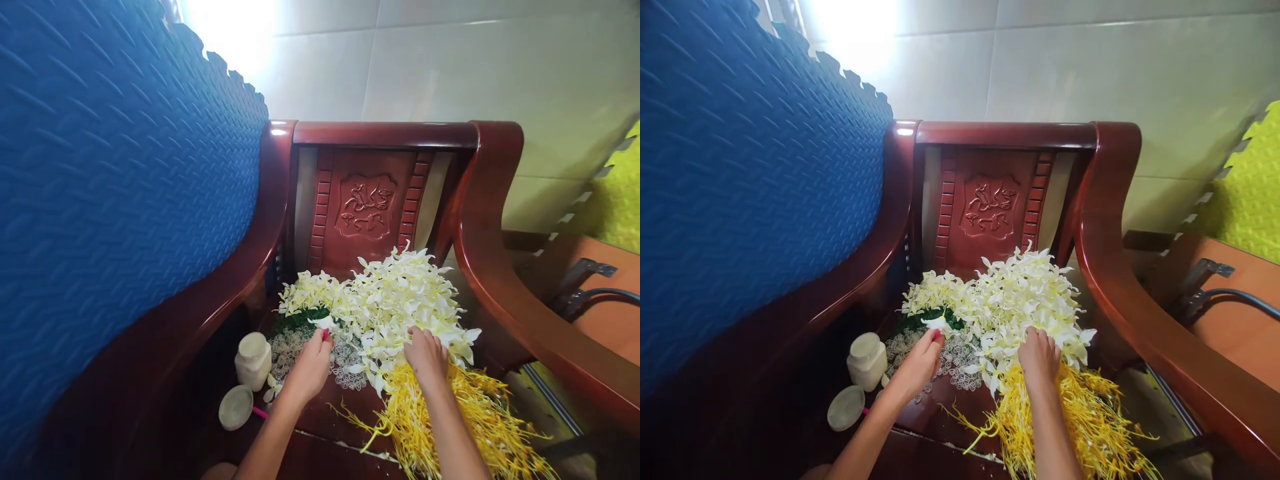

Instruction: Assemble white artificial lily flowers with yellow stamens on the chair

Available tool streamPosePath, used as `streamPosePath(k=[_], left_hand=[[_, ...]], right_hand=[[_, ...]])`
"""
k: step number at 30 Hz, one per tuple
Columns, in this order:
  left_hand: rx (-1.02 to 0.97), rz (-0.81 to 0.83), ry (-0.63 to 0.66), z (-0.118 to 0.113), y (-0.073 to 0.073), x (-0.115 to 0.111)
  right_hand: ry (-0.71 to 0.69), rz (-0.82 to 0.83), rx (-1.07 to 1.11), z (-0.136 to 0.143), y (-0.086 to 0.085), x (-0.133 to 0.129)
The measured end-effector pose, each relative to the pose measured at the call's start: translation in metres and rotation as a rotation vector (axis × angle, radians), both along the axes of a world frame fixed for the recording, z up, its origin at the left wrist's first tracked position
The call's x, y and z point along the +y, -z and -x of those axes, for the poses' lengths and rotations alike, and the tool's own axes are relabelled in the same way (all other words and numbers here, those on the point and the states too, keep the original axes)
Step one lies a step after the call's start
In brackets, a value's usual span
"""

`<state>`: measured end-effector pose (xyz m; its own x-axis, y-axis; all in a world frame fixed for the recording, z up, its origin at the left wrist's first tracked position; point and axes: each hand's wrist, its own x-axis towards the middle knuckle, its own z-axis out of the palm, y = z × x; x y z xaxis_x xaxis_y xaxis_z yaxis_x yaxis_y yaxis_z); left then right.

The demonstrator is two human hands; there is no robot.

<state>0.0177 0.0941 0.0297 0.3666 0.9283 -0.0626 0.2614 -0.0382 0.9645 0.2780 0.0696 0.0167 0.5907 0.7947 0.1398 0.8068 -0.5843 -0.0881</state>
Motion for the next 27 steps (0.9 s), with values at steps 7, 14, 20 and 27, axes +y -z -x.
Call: streamPosePath(k=[7,14,20,27], left_hand=[[0.017,-0.211,0.077,-0.007,-0.002,0.002],[0.02,-0.198,0.083,-0.006,-0.004,0.001],[-0.013,-0.187,0.082,-0.008,-0.005,-0.001],[-0.143,-0.035,0.082,-0.011,-0.012,-0.006]], right_hand=[[-0.033,-0.176,0.157,-0.01,-0.013,0.001],[-0.117,-0.678,0.633,-0.012,-0.025,0.0],[-0.113,-0.986,1.306,0.009,-0.041,-0.002],[-0.182,-1.053,1.519,0.026,-0.055,-0.006]])
